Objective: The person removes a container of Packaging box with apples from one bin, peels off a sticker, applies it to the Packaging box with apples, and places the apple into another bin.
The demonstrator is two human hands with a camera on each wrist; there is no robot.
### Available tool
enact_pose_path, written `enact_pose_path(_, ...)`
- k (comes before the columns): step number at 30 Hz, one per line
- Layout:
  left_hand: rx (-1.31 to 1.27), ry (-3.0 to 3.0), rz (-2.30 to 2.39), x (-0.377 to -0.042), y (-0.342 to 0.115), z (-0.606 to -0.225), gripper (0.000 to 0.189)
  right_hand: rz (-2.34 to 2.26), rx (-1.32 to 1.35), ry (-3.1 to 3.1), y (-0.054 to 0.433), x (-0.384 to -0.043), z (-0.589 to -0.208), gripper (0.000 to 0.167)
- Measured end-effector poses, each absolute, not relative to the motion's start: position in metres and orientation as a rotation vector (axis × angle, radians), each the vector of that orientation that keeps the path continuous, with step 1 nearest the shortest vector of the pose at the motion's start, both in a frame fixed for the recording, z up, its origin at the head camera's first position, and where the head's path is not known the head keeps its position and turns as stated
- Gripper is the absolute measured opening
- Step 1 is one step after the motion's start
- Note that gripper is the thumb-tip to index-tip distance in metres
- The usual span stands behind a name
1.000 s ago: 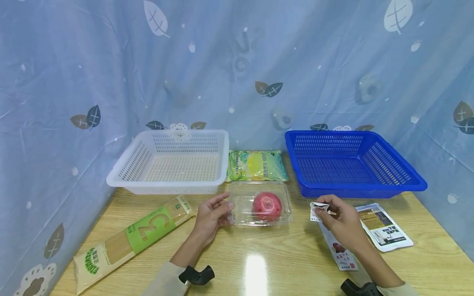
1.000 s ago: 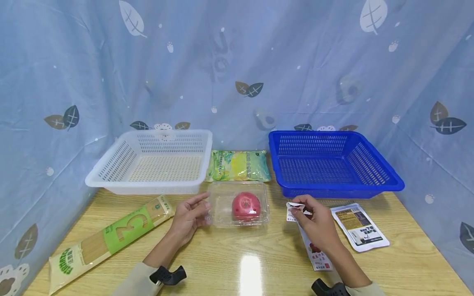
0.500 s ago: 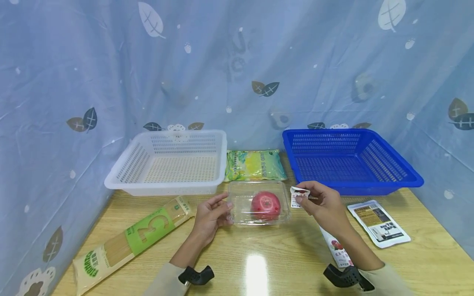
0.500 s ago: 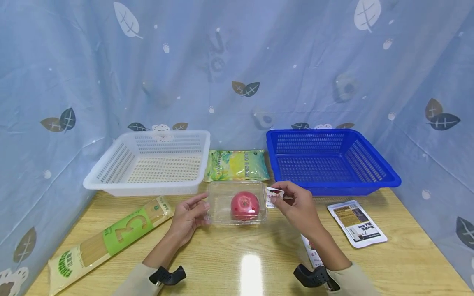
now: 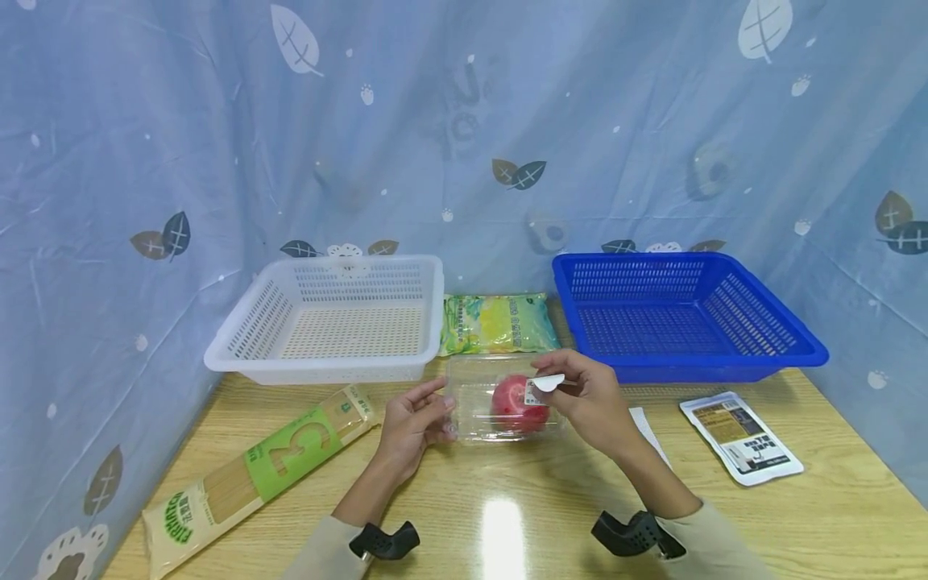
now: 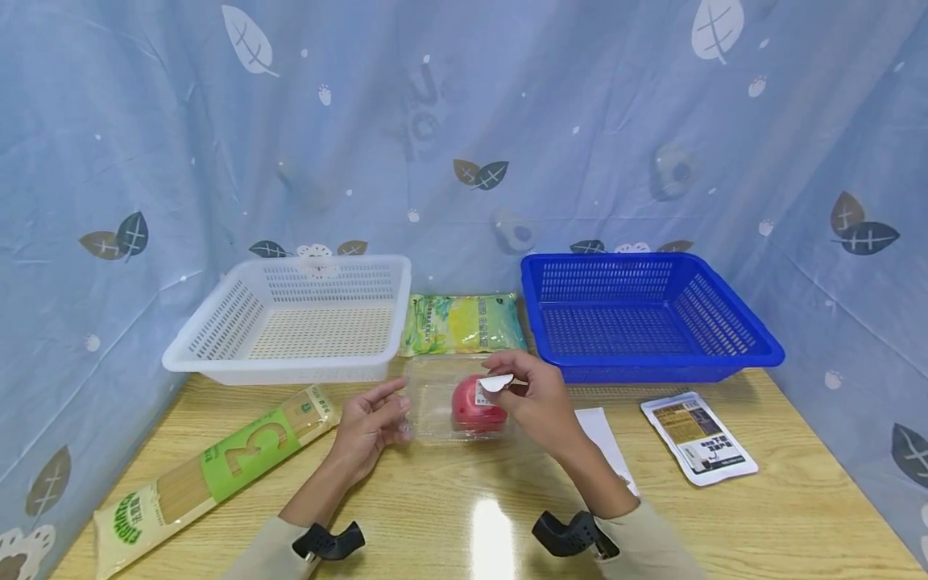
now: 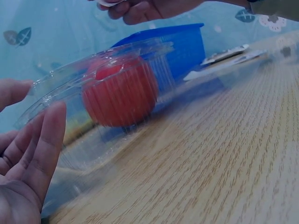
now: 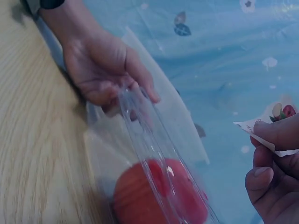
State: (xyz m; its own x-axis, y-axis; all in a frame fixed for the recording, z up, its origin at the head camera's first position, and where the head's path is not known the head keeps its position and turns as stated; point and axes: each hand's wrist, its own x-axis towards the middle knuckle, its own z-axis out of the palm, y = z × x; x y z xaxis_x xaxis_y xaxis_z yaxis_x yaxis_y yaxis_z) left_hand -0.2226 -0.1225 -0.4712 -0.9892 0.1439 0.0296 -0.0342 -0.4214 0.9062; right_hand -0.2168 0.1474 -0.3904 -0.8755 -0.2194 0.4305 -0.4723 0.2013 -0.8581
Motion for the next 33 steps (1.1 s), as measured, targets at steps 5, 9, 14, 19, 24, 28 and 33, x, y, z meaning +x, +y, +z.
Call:
enact_pose_path(5, 0.155, 1.635, 2.554, -0.222, -0.122, -0.473, 0.054, 1.759, 0.632, -2.293, 0.137, -0.218, -0.392, 0.039)
enact_pose_path(9, 0.144, 1.64, 2.552, -0.221, -0.121, -0.473, 0.054, 1.786, 0.618, -2.295, 0.132, -0.219, -0.394, 0.04)
enact_pose_path(14, 0.141, 1.636, 2.544, -0.22, -0.12, -0.474, 0.054, 1.795, 0.609, -2.294, 0.127, -0.22, -0.397, 0.039)
enact_pose_path(19, 0.138, 1.65, 2.539, -0.221, -0.122, -0.474, 0.053, 1.81, 0.621, -2.283, 0.121, -0.224, -0.4, 0.036)
enact_pose_path(24, 0.151, 1.651, 2.536, -0.223, -0.123, -0.473, 0.054, 1.808, 0.673, -2.275, 0.115, -0.23, -0.407, 0.032)
enact_pose_path(28, 0.155, 1.658, 2.532, -0.223, -0.124, -0.473, 0.053, 1.781, 0.696, -2.275, 0.113, -0.234, -0.412, 0.034)
enact_pose_path(33, 0.161, 1.672, 2.524, -0.225, -0.123, -0.471, 0.053, 1.71, 0.702, -2.337, 0.111, -0.238, -0.414, 0.031)
